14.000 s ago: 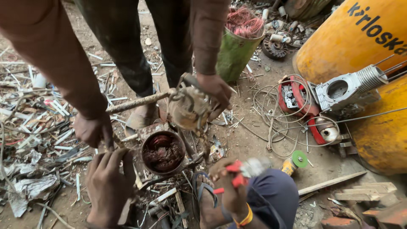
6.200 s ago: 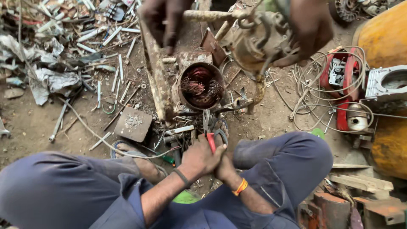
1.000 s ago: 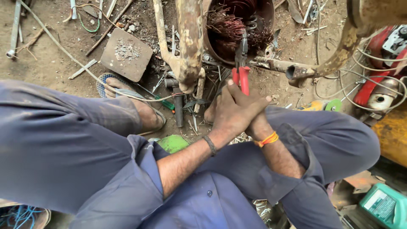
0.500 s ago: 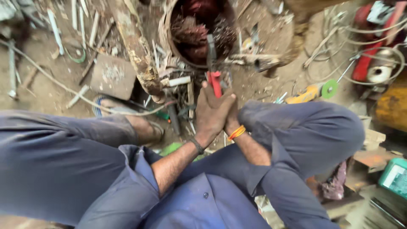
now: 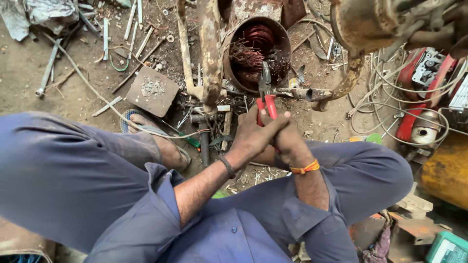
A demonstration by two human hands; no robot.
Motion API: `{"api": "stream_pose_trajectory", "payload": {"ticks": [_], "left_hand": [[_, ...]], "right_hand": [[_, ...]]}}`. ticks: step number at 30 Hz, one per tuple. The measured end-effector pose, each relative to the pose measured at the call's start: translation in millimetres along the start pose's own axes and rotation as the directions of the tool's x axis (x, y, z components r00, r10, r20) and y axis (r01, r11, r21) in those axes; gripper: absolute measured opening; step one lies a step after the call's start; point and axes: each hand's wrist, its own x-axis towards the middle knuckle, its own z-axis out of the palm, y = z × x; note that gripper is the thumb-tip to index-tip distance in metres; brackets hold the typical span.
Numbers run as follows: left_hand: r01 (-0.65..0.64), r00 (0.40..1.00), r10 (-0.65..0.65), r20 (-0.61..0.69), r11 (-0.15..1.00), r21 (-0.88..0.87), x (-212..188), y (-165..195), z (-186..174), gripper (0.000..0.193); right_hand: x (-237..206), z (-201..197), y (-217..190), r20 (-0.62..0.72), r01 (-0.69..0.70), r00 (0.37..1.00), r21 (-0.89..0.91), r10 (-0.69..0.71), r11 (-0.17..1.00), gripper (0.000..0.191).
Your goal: The person sits on the ground and uses pliers to pull and cut copper wire from a cylindrical metal component. The wire is extracted in small sections and dropped onto the ground.
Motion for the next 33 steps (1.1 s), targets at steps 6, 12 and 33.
{"api": "stream_pose_trajectory", "payload": {"ticks": [6,12,33], "left_hand": [[0.083,0.996,-0.081,0.037,0.996,-0.034,8,13,-6,0.065],[0.019,1.0,-0.018,-0.01,1.0,0.024,15,10,-10,0.058],[-0.001,0.978,0.044,-0.204,0.978,0.208,4,-36,17,0.076]], "right_hand": [[0,4,-22,0.067,-0.039,0.997,0.033,0.037,0.999,0.035],[5,3,-41,0.131,-0.066,0.989,0.025,0.063,0.997,0.031],[30,65,25,-0.069,0.302,0.953,0.122,-0.296,0.945,0.045]]}}
